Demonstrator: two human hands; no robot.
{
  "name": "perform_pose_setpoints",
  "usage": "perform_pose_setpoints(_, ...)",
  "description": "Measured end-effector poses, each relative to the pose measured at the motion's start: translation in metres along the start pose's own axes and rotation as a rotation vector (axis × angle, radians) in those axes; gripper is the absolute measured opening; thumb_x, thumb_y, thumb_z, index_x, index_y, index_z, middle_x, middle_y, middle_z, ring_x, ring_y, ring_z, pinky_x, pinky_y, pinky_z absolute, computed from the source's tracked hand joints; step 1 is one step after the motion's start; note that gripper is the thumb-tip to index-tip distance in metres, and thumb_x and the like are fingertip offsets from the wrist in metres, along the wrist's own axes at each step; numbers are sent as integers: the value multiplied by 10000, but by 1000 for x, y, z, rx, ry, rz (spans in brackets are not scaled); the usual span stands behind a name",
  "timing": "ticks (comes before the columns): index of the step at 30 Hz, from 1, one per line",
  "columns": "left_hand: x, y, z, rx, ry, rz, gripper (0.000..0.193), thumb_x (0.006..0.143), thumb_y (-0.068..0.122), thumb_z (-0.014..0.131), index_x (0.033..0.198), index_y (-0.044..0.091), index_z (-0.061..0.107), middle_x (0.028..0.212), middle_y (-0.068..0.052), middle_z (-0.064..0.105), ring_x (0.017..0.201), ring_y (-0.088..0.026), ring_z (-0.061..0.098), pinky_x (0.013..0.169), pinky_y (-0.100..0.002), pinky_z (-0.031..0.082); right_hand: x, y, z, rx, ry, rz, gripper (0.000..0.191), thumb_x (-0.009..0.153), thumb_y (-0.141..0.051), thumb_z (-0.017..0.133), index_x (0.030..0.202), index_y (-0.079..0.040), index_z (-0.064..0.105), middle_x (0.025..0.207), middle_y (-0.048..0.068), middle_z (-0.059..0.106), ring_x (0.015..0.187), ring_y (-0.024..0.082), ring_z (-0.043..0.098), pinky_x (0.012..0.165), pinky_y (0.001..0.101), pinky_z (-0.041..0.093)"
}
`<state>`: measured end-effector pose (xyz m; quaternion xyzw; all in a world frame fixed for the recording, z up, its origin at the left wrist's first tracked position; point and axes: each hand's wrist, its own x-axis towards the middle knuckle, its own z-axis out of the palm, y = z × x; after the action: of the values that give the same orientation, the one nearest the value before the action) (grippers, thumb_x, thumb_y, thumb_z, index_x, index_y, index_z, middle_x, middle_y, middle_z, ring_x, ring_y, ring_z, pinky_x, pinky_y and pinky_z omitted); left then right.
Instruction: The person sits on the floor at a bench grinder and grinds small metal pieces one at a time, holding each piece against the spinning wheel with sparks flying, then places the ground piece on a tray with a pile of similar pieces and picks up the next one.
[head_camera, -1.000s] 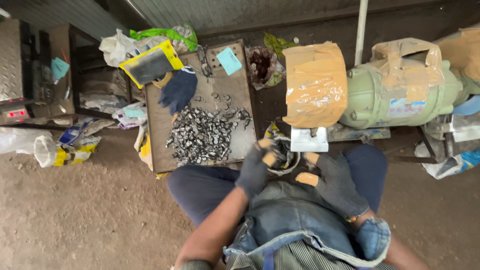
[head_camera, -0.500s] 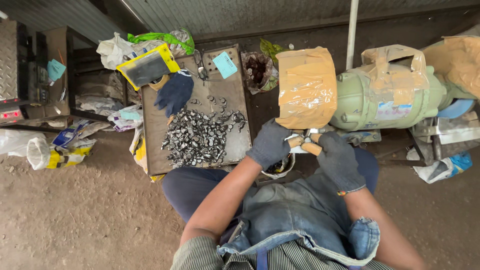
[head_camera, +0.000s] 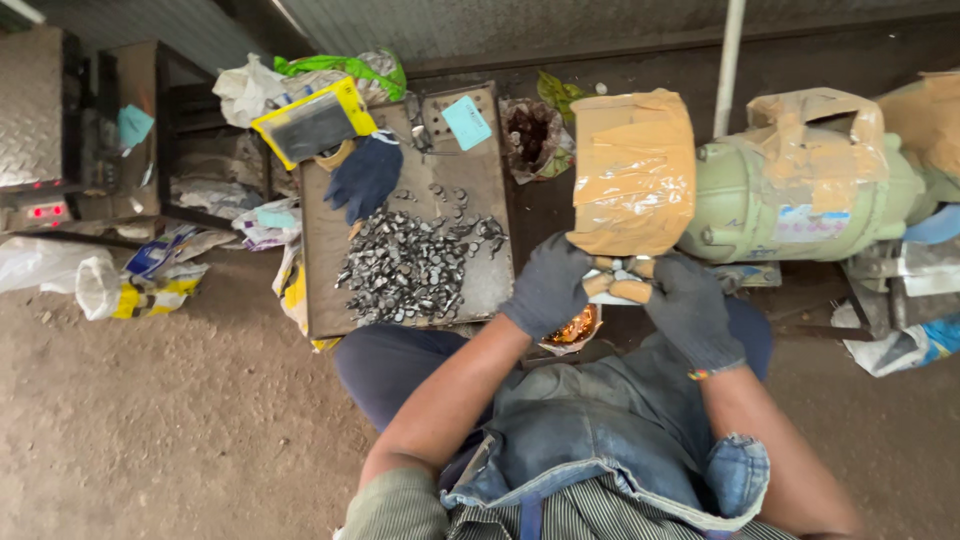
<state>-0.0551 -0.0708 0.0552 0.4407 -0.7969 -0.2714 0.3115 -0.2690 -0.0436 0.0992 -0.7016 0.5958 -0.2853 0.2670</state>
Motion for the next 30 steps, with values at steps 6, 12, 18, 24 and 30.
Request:
perform_pose_setpoints(6, -61, 21, -8, 176, 23, 287, 264, 786, 235, 700, 1027, 130, 683, 1219, -137, 628, 1157, -387, 591, 992, -530, 480, -51, 1, 7, -153, -96, -214, 301, 809, -355, 786, 986, -112, 763, 852, 105, 692, 770, 300, 677, 698, 416, 520)
perform_pose_setpoints(12, -44, -24, -16, 268, -330, -596, 366, 943, 229, 654, 1251, 42, 592, 1222, -201, 602, 1101, -388, 620, 924, -501, 507, -64, 13, 35, -317, -182, -308, 260, 845, -370, 719, 918, -124, 757, 906, 28, 756, 764, 261, 686, 790, 456, 426)
perform_pose_setpoints(18, -24, -62, -30, 395, 29, -489, 422, 770, 123, 675, 1192, 112, 660, 1293, -178, 607, 1106, -421, 595, 896, -512, 505, -63, -10, 15, -178, -228, -27, 334, 815, -393, 757, 944, -86, 783, 885, 88, 745, 815, 316, 646, 833, 434, 437)
perform_pose_setpoints(24, -48, -40, -26, 193, -20, -466, 307, 847, 77, 631, 1153, 69, 632, 1185, -215, 611, 1043, -443, 625, 902, -532, 511, -56, -40, -6, 116, -167, 198, 351, 809, -314, 808, 1017, -35, 769, 951, 92, 770, 867, 202, 689, 782, 332, 528)
perform_pose_setpoints(30, -57, 47, -31, 47, 13, 295, 429, 857, 134, 696, 1279, 92, 635, 1176, -155, 604, 1072, -381, 640, 928, -497, 539, -46, -44, -8, 689, -364, 568, 420, 872, -215, 734, 1241, -15, 702, 946, 26, 731, 712, 59, 585, 588, 234, 482)
